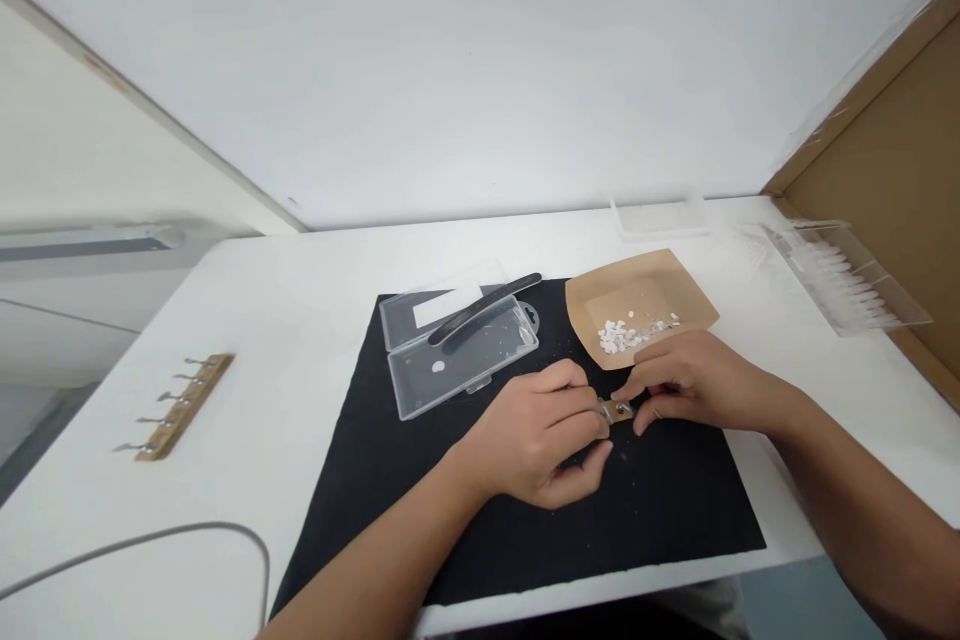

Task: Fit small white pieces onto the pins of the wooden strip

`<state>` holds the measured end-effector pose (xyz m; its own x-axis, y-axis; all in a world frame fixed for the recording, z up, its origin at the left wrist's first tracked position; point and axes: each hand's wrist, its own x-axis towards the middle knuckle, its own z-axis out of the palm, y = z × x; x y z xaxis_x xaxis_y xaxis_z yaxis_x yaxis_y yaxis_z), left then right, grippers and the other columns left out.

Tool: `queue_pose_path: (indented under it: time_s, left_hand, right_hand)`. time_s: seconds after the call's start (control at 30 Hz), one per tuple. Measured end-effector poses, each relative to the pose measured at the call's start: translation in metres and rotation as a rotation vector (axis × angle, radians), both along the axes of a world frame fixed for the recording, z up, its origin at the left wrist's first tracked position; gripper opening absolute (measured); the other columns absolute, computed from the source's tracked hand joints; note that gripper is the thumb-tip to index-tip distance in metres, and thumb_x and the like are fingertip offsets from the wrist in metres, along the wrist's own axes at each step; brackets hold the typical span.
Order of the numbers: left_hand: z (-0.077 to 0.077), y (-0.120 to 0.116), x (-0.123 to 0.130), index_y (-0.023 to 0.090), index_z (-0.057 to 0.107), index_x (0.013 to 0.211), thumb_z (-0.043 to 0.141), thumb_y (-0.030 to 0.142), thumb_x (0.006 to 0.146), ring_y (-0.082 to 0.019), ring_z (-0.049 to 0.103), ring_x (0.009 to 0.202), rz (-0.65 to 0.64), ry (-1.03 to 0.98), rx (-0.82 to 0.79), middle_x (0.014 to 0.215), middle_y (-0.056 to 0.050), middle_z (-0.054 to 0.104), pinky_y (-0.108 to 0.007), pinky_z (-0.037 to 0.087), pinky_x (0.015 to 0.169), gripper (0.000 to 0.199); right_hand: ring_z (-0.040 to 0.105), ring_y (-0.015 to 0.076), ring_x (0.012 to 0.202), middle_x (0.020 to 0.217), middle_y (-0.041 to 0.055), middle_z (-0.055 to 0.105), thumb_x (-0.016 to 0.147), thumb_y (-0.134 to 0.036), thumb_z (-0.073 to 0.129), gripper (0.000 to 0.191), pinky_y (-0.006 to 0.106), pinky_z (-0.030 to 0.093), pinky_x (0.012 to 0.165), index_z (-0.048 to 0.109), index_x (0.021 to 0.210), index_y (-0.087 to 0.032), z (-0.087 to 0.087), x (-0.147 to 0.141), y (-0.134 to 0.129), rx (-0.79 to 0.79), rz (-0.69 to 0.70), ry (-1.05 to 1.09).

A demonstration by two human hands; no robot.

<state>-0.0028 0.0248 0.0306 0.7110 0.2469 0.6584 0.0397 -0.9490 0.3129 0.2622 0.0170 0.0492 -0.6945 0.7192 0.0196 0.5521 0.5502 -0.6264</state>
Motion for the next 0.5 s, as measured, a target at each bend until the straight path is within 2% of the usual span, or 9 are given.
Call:
queue_pose_path:
  time_s: [0.13, 0.27, 0.5]
  left_hand:
    - [0.0014, 0.0003, 0.0004, 0.018, 0.064, 0.095, 0.063, 0.012, 0.088, -0.017, 0.059, 0.066, 0.008, 0.036, -0.015, 0.075, -0.002, 0.069, -0.036, 0.056, 0.074, 0.010]
    - [0.0021, 0.0006, 0.0009, 0.018, 0.067, 0.107, 0.063, 0.013, 0.089, -0.019, 0.063, 0.074, 0.032, 0.059, -0.030, 0.084, -0.004, 0.073, -0.037, 0.057, 0.078, 0.019]
    - [0.0025, 0.0011, 0.0024, 0.018, 0.071, 0.119, 0.067, 0.017, 0.092, -0.022, 0.069, 0.097, 0.075, 0.100, -0.038, 0.105, -0.007, 0.078, -0.042, 0.053, 0.097, 0.027]
  right_hand:
    - [0.065, 0.0136, 0.071, 0.083, -0.0020, 0.074, 0.094, -0.054, 0.076, 0.027, 0.026, 0.039, 0.066, 0.081, 0.109, -0.032, 0.0008, -0.0007, -0.0001, 0.000, 0.002, -0.019]
    - [0.066, 0.0137, 0.074, 0.084, -0.0026, 0.075, 0.094, -0.052, 0.077, 0.025, 0.027, 0.039, 0.066, 0.081, 0.107, -0.032, 0.0028, -0.0018, -0.0006, 0.005, -0.010, -0.037]
    - [0.069, 0.0146, 0.076, 0.087, -0.0035, 0.077, 0.093, -0.048, 0.079, 0.018, 0.027, 0.040, 0.067, 0.081, 0.103, -0.033, 0.0004, -0.0028, -0.0009, 0.021, -0.022, -0.064]
